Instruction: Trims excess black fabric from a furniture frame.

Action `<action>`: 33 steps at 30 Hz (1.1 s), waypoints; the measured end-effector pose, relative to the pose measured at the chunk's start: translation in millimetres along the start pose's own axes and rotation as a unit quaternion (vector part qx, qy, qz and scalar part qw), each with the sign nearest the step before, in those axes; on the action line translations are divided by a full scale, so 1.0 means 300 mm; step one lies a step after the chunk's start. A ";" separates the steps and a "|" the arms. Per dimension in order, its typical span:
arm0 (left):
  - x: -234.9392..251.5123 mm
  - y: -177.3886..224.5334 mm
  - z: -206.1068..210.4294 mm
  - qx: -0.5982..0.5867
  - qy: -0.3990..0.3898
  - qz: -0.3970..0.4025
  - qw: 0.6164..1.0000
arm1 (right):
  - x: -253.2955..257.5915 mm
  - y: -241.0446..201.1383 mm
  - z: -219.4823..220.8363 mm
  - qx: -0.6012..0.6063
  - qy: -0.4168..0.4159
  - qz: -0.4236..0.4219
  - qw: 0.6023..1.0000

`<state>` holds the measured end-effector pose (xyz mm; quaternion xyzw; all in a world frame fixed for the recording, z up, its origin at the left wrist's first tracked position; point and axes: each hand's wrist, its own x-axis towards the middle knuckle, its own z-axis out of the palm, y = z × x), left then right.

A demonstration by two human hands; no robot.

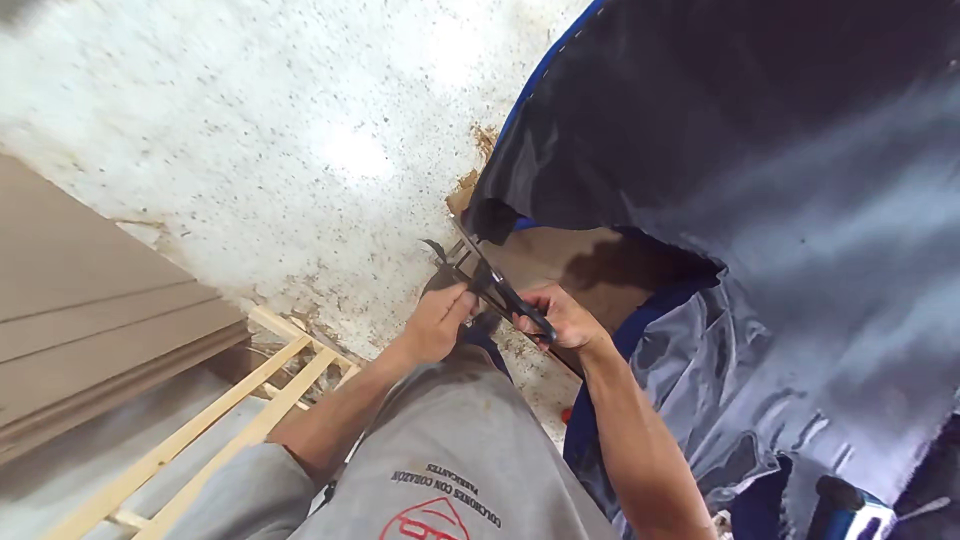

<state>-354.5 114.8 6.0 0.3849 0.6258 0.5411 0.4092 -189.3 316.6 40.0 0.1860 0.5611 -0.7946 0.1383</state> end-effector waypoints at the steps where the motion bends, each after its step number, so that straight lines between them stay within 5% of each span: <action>1: -0.029 -0.011 0.016 0.026 -0.015 -0.005 1.000 | -0.001 -0.002 0.016 -0.019 0.001 0.013 1.000; 5: -0.108 -0.041 0.037 0.200 -0.151 -0.078 0.965 | -0.025 -0.028 0.079 -0.258 0.027 0.050 0.965; 9: -0.092 -0.035 0.042 0.352 -0.325 -0.207 0.853 | -0.104 -0.044 0.123 -0.451 0.144 0.075 0.878; 12: -0.062 -0.042 0.075 0.396 -0.367 -0.203 0.817 | -0.099 -0.043 0.070 -0.536 0.283 0.161 0.779; 15: -0.024 0.011 0.138 0.380 -0.443 -0.162 0.795 | -0.089 -0.037 -0.004 -0.531 0.349 0.239 0.735; 17: -0.011 0.091 0.152 0.276 -0.475 -0.059 0.834 | -0.122 -0.061 0.006 -0.507 0.388 0.191 0.745; 19: -0.037 0.199 0.161 0.022 -0.426 0.058 0.902 | -0.189 -0.082 0.077 -0.449 0.416 0.040 0.790; 22: -0.074 0.447 0.203 -0.327 -0.281 0.126 0.894 | -0.328 -0.046 0.314 -0.164 0.283 -0.220 0.919; 24: 0.001 0.559 0.227 -0.358 -0.173 0.207 0.894 | -0.479 0.033 0.469 -0.005 0.185 -0.230 0.955; 27: 0.118 0.553 0.214 -0.356 -0.170 0.228 0.890 | -0.750 0.186 0.549 -0.067 0.215 -0.217 0.950; 30: 0.085 0.503 0.392 -0.206 -0.218 0.179 0.937 | -1.177 0.296 0.597 -0.238 0.436 -0.175 0.850; 33: 0.004 0.337 0.642 0.044 -0.147 0.076 0.985 | -1.654 0.299 0.743 -0.157 0.714 -0.220 0.646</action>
